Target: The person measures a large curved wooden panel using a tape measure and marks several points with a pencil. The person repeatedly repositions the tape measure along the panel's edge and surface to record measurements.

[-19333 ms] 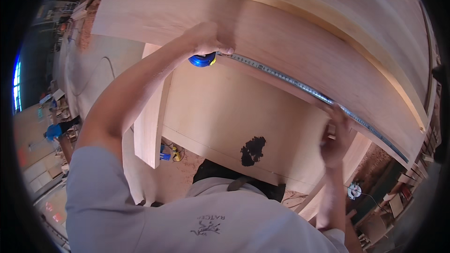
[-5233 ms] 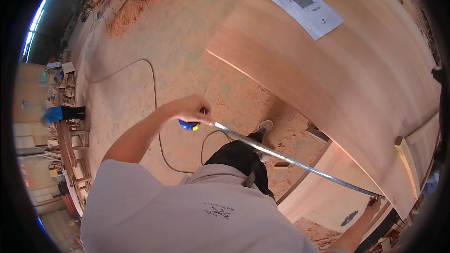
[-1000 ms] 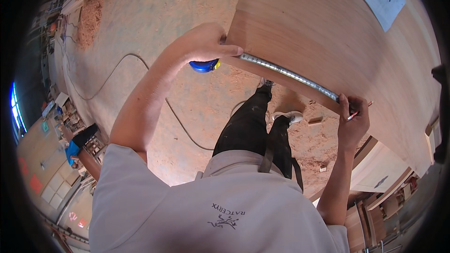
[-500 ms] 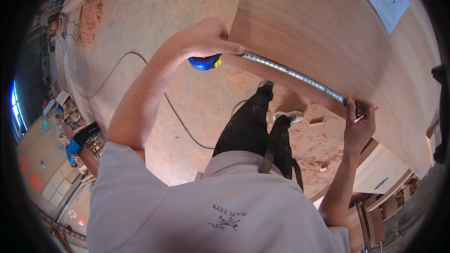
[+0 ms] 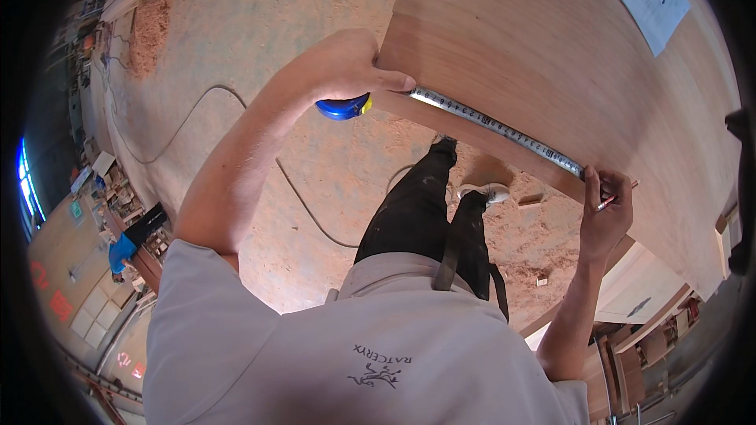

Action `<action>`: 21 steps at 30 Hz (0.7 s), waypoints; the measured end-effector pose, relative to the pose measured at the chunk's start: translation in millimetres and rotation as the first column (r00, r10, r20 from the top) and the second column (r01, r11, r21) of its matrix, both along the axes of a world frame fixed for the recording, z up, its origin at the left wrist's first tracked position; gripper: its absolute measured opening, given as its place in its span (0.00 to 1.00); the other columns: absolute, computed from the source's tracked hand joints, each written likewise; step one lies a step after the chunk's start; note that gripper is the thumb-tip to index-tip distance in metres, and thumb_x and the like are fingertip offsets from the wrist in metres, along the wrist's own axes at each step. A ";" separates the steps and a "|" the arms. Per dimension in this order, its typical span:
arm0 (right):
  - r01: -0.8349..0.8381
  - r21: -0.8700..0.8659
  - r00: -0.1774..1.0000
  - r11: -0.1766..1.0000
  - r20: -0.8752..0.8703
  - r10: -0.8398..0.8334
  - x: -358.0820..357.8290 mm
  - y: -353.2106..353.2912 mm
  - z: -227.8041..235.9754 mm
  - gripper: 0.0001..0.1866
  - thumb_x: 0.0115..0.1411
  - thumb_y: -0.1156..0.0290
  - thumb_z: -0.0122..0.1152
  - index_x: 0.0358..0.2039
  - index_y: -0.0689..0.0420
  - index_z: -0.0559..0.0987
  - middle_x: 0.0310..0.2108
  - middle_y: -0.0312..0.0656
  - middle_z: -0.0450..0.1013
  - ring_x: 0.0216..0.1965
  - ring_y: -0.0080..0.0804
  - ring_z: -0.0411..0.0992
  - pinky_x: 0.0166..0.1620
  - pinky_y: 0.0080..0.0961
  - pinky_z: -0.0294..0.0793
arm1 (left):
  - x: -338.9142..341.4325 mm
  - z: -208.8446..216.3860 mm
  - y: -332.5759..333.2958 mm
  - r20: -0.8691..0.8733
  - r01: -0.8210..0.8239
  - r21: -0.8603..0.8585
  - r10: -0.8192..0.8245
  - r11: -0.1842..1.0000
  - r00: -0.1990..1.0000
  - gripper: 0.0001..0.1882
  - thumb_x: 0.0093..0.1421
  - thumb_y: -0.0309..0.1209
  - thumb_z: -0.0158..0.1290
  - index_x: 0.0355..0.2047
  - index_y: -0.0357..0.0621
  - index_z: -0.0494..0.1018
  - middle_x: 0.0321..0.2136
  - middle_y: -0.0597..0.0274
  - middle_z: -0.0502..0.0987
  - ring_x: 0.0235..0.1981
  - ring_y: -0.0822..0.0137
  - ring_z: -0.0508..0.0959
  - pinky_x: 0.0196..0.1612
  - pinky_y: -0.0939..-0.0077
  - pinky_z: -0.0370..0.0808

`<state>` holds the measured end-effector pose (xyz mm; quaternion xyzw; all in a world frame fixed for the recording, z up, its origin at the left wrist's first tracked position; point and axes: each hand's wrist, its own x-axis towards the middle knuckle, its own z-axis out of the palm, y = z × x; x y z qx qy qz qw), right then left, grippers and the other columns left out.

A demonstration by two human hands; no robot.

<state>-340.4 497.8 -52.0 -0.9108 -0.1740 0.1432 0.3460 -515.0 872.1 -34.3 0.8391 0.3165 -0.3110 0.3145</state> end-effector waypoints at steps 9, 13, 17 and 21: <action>-0.025 -0.018 0.999 1.000 0.033 0.025 2.6 1.4 -1.1 0.12 0.61 0.67 0.71 0.35 0.61 0.78 0.27 0.39 0.79 0.29 0.20 0.77 0.36 0.17 0.74 | 0.1 -0.2 -1.2 -0.026 -0.022 0.003 0.022 1.000 0.999 0.29 0.53 0.54 0.66 0.28 0.33 0.83 0.19 0.53 0.79 0.19 0.65 0.77 0.25 0.71 0.72; -0.043 -0.041 0.997 0.998 0.064 0.046 5.2 6.2 1.9 0.12 0.61 0.67 0.71 0.34 0.61 0.78 0.26 0.39 0.79 0.29 0.20 0.76 0.36 0.17 0.74 | -0.4 -0.4 -1.6 -0.009 -0.031 -0.004 0.031 1.000 0.999 0.29 0.54 0.54 0.65 0.29 0.34 0.83 0.19 0.52 0.79 0.19 0.63 0.78 0.26 0.69 0.72; -0.034 -0.027 0.998 0.999 0.054 0.035 5.7 8.9 2.7 0.12 0.61 0.67 0.71 0.34 0.62 0.77 0.26 0.39 0.79 0.28 0.20 0.76 0.36 0.17 0.74 | -0.3 -1.0 1.2 -0.018 -0.019 -0.010 0.019 1.000 1.000 0.30 0.54 0.55 0.63 0.29 0.34 0.84 0.21 0.49 0.80 0.20 0.60 0.78 0.27 0.66 0.73; -0.045 -0.028 0.997 0.999 0.061 0.047 6.8 9.3 1.3 0.12 0.61 0.68 0.71 0.34 0.62 0.77 0.26 0.38 0.79 0.28 0.19 0.76 0.35 0.17 0.73 | -3.6 -4.0 -0.8 -0.011 -0.041 0.025 0.041 0.999 0.999 0.29 0.54 0.55 0.63 0.30 0.34 0.84 0.21 0.49 0.80 0.20 0.60 0.78 0.27 0.66 0.72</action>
